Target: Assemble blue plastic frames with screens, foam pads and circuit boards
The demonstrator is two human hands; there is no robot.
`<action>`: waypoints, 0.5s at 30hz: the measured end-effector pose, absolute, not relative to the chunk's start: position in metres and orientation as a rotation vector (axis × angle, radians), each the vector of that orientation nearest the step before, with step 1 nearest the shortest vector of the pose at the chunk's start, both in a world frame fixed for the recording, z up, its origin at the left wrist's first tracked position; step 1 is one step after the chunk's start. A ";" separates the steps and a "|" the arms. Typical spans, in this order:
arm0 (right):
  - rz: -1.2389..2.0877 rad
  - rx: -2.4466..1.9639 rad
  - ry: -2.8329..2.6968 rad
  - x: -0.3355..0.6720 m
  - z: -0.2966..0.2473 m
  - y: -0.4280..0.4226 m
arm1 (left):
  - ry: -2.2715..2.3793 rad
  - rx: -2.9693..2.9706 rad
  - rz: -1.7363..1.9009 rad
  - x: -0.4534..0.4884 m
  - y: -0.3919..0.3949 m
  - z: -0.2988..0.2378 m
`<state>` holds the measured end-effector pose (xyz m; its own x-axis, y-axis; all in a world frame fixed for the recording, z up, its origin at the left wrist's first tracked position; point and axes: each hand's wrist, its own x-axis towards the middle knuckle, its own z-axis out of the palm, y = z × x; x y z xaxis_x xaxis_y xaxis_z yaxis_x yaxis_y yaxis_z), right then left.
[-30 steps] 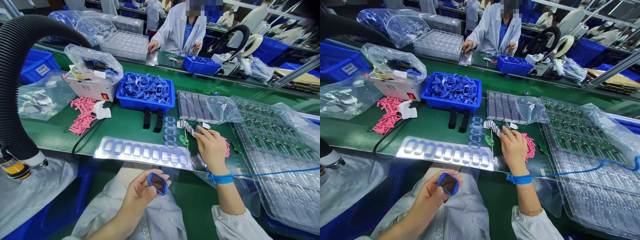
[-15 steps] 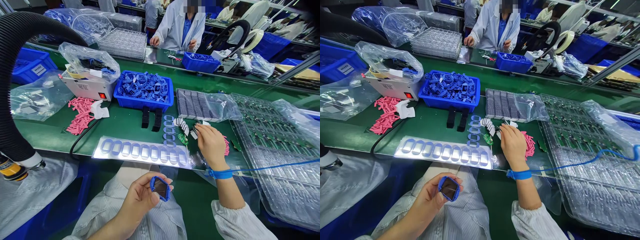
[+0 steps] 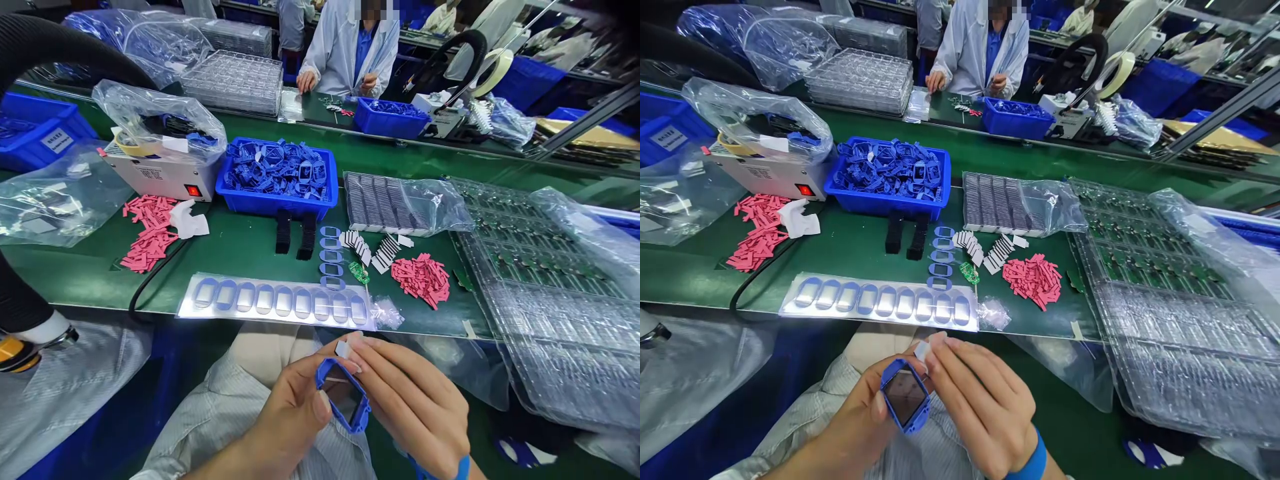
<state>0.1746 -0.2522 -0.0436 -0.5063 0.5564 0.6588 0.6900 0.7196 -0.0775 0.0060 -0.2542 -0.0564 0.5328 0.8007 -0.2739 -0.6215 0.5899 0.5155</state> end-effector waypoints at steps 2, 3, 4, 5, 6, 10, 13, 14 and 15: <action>-0.297 -0.968 -2.216 0.173 -0.043 -0.252 | 0.510 0.368 0.889 0.007 -0.255 -0.055; -0.305 -0.983 -2.205 0.172 -0.043 -0.252 | 0.511 0.361 0.900 0.008 -0.256 -0.056; -0.302 -0.990 -2.198 0.172 -0.044 -0.252 | 0.514 0.355 0.909 0.008 -0.257 -0.056; -0.291 -0.993 -2.192 0.171 -0.045 -0.252 | 0.519 0.353 0.918 0.008 -0.258 -0.057; -0.279 -0.996 -2.183 0.171 -0.046 -0.253 | 0.523 0.355 0.929 0.008 -0.259 -0.058; -0.269 -1.006 -2.171 0.171 -0.049 -0.256 | 0.568 0.369 0.945 0.010 -0.263 -0.060; -0.266 -0.979 -2.213 0.167 -0.050 -0.255 | 0.639 0.316 0.942 0.009 -0.266 -0.059; -0.264 -0.967 -2.216 0.165 -0.051 -0.254 | 0.659 0.292 0.948 0.009 -0.266 -0.058; -0.264 -0.956 -2.210 0.162 -0.053 -0.253 | 0.669 0.276 0.951 0.008 -0.265 -0.057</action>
<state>0.1621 -0.2529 -0.0527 -0.4792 0.5589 0.6767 0.7026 0.7063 -0.0859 0.0077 -0.2653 -0.0575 0.4007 0.8222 -0.4044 -0.6583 0.5653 0.4970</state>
